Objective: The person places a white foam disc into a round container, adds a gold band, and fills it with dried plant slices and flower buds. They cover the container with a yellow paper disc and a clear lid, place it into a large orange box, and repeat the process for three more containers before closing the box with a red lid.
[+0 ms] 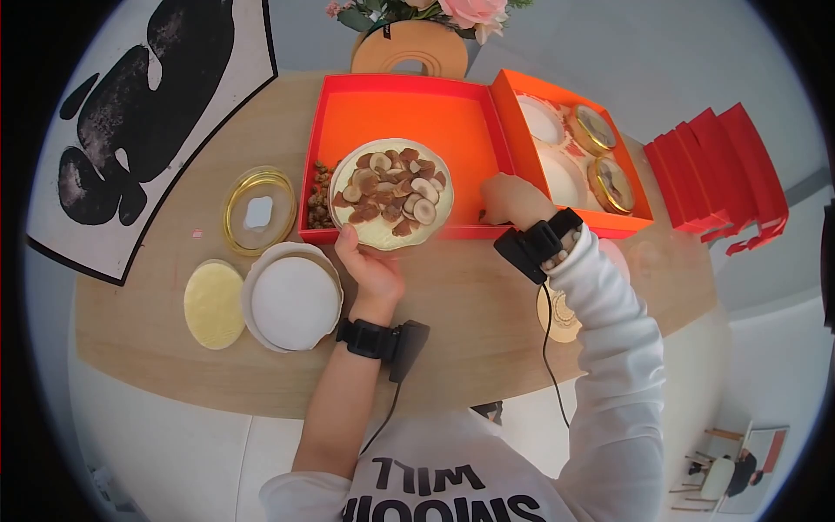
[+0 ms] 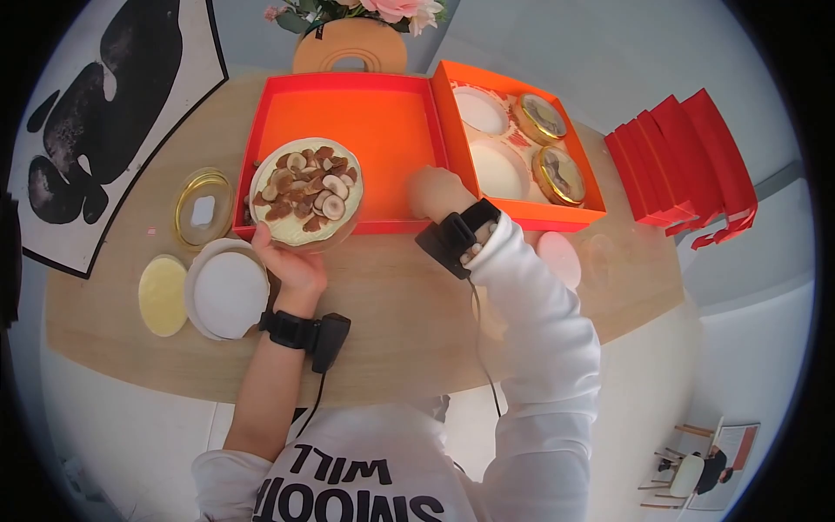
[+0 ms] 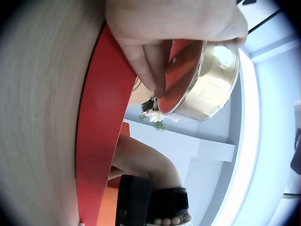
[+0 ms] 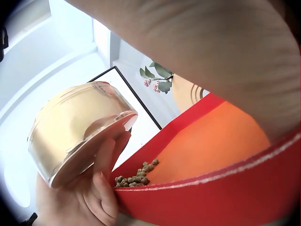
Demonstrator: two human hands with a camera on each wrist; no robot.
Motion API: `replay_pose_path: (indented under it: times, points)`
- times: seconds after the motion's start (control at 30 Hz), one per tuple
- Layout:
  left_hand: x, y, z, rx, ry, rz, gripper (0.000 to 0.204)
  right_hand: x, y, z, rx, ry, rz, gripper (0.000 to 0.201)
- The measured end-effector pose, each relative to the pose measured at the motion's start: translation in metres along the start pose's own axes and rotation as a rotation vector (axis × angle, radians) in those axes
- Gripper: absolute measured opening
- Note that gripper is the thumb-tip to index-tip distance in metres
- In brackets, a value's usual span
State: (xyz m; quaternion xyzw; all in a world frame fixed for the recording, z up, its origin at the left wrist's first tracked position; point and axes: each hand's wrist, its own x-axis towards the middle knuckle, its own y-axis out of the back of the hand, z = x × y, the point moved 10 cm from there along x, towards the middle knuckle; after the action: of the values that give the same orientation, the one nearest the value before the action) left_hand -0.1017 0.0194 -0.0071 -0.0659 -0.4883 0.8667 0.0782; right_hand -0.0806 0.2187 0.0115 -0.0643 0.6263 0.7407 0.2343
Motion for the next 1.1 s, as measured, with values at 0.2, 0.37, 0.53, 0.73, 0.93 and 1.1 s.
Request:
replay_pose_path:
  times: [0.2, 0.37, 0.53, 0.73, 0.93, 1.1]
  points:
    - [0.0, 0.001, -0.002, -0.015, 0.014, -0.002, 0.062, -0.006, -0.001, 0.004, -0.095, -0.122, -0.236, 0.019]
    - [0.0, 0.001, -0.001, -0.022, 0.02, 0.009, 0.061, -0.01, 0.007, -0.002, -0.058, -0.056, -0.234, 0.02]
    - [-0.001, 0.001, 0.0, -0.013, 0.009, 0.019, 0.061, -0.006, 0.001, -0.001, -0.067, -0.057, -0.18, 0.018]
    - [-0.001, 0.002, -0.003, -0.035, 0.032, 0.032, 0.06, -0.012, 0.006, 0.001, 0.059, 0.013, -0.122, 0.019]
    - [0.0, 0.002, -0.004, -0.036, 0.033, 0.014, 0.059, -0.026, 0.07, 0.003, 0.26, 0.137, 0.188, 0.023]
    - [0.0, 0.001, -0.004, -0.034, 0.044, 0.02, 0.06, -0.068, 0.134, -0.035, 0.745, 0.335, 0.386, 0.018]
